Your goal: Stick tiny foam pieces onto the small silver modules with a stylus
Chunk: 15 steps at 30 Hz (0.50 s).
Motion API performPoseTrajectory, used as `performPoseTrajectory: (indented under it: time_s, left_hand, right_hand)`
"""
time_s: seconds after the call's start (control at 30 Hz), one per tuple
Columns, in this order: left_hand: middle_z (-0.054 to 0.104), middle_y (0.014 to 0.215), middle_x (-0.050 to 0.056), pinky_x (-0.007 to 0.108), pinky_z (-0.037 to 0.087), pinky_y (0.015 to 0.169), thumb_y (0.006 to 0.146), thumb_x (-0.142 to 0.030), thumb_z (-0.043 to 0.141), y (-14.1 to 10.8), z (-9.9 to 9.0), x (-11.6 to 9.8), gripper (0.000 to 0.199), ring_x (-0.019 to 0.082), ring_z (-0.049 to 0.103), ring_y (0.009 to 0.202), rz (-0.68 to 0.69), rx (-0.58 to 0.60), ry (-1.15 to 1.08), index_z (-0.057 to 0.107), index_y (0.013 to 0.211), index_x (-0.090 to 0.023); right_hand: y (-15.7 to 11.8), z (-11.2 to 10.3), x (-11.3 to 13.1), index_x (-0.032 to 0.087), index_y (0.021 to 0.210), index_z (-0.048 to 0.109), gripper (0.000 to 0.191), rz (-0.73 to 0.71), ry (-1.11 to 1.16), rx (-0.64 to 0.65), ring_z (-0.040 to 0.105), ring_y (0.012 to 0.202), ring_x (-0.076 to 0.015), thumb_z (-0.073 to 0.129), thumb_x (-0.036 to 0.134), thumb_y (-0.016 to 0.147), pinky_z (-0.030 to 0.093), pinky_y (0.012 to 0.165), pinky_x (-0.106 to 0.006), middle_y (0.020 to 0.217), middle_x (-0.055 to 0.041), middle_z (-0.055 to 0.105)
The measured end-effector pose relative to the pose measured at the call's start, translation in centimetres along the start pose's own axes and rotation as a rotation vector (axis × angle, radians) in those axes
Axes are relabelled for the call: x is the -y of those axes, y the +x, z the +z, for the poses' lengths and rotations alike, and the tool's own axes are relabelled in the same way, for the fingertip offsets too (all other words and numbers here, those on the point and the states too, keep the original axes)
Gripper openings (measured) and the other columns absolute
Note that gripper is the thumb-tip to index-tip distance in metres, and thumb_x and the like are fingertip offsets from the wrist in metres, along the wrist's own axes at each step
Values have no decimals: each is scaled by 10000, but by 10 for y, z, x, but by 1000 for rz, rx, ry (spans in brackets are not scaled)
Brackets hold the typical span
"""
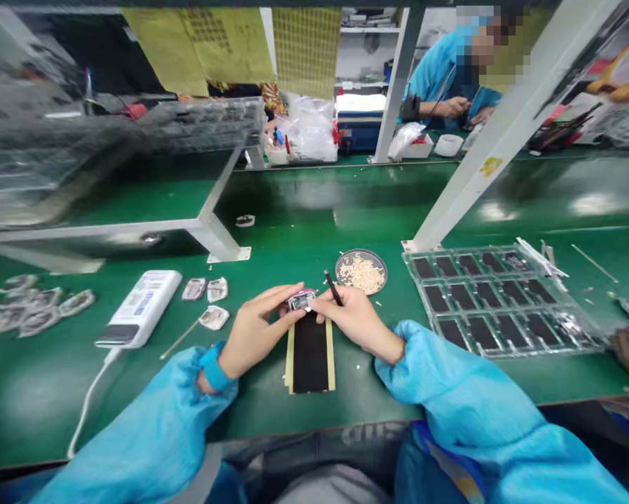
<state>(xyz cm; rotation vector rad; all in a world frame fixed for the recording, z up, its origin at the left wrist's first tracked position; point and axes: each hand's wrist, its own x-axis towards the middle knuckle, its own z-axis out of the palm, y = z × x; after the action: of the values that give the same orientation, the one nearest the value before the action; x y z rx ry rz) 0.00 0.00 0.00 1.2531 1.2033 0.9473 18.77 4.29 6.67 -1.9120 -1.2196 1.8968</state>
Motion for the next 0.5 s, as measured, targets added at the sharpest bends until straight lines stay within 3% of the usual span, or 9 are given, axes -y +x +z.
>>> performPoseTrajectory:
  time_s: [0.27,0.4,0.5]
  left_hand:
    - [680,1202,42,214,565,776,870,-278,707,0,-1,-3,388,95,631,860,-25,-6,-51,697,1257,-268]
    - [676,1237,75,249,594,833,816,-309,762,-1,2,-4,438,143,688,944,-237,15,-357,703,1240,-216]
    - [719,1159,111,296,604,904,772,-305,806,-1,4,-6,567,174,726,926,-436,67,-654,650,1293,-146]
  right_hand:
    - [1,1,-1,144,715,644,395,-25,28,3,433,512,-73,733,519,801,296,481,-227,616,-17,593]
    - [3,2,-9,150,824,635,304,-144,-17,-80,561,697,-113,803,394,752,427,624,-235,764,-23,640]
    - [5,4,-15,165,968,606,369,-212,45,-103,610,834,-136,832,310,715,475,696,-238,898,-27,651]
